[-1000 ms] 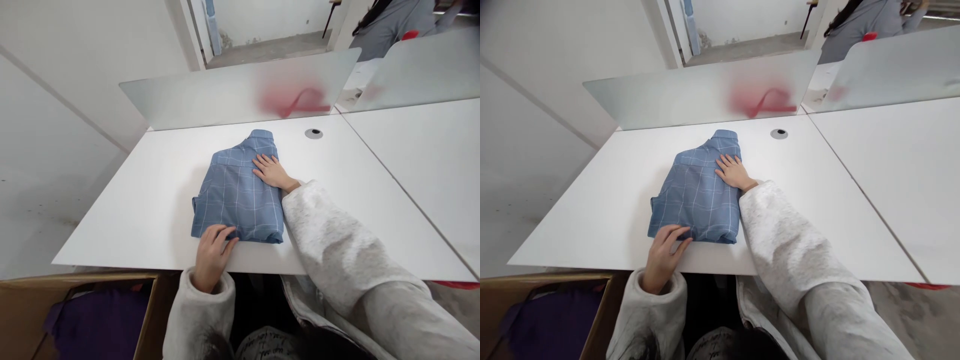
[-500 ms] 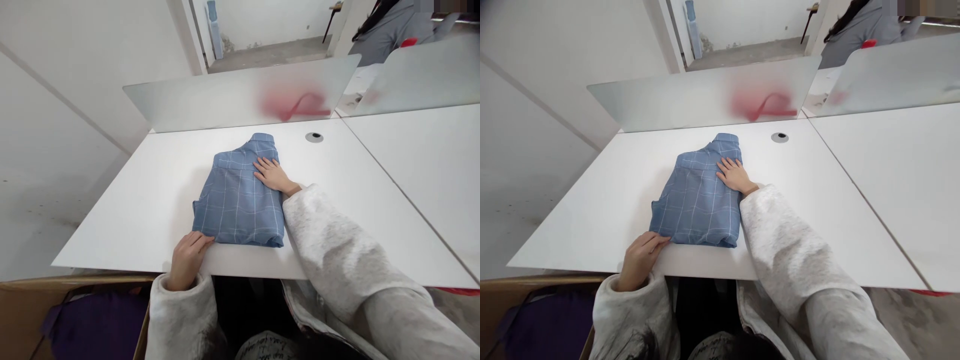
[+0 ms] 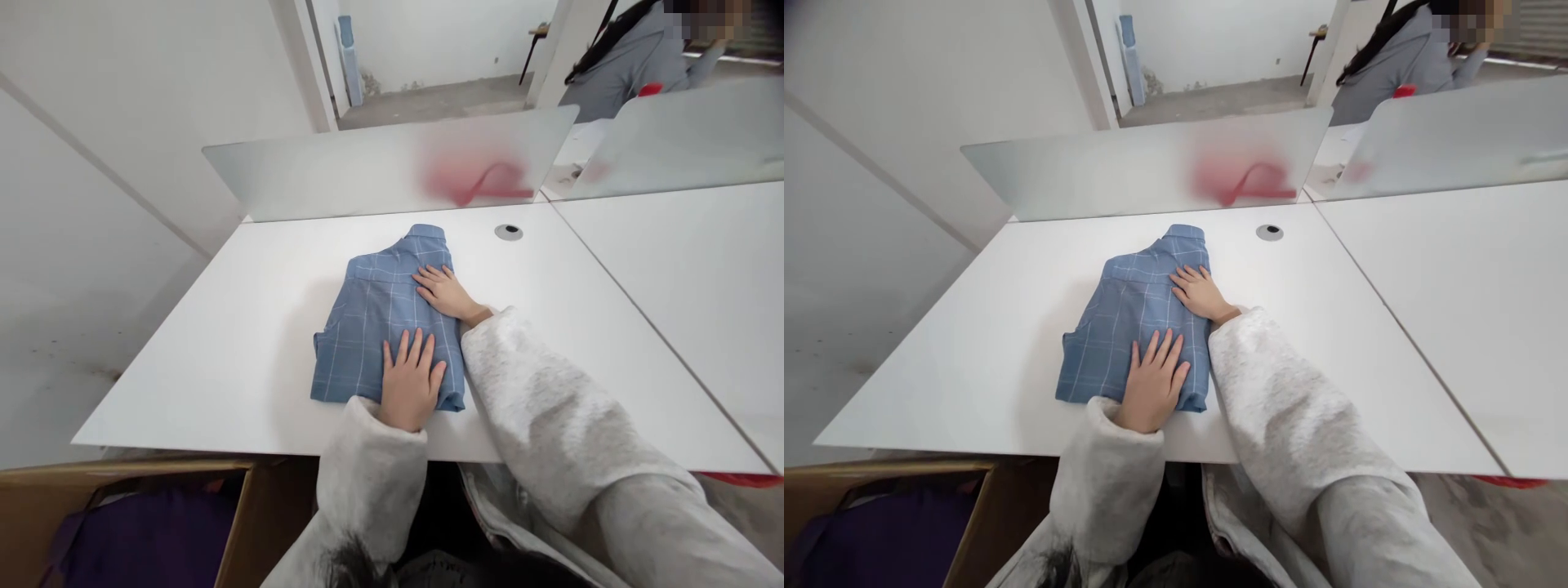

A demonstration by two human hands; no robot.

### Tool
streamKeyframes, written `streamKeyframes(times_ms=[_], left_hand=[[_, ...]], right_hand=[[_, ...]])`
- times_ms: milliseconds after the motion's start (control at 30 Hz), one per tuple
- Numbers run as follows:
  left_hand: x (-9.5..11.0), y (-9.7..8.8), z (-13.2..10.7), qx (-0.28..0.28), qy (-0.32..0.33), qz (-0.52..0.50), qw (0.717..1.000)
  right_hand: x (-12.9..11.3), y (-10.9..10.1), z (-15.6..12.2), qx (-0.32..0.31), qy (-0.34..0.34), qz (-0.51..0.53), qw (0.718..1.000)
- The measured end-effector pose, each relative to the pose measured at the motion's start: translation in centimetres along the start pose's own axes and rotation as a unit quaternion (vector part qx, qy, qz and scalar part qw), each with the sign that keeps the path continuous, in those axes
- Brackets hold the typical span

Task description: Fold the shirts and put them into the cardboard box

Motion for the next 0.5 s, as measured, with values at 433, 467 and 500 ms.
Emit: streamKeyframes(times_ms=[433,467,500], left_hand=[[-0.9,0.0,-2.0,-0.002,0.012,0.018,1.000],[-0.9,-0.1,-2.0,0.003,0.012,0.015,1.000],[-0.8,-0.1,-2.0,0.005,0.012,0.012,1.000]], right_hand=[[-9.6,-1.8,-1.8,-0.109,-0.187,0.080,0.973],[-11.2,-1.9,-2.4,-0.125,-0.217,0.105,0.962],[-12.2,-1.8,-3.0,-0.136,-0.234,0.123,0.955]])
Point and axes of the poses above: each hand's wrist, its own z-axis towards the middle knuckle, its own y-axis out of the palm, x = y × z, the point moved 10 cm from there along z, towards the middle knuckle, and after that the axes turned 14 degrees about x, right-handed, at the moved point
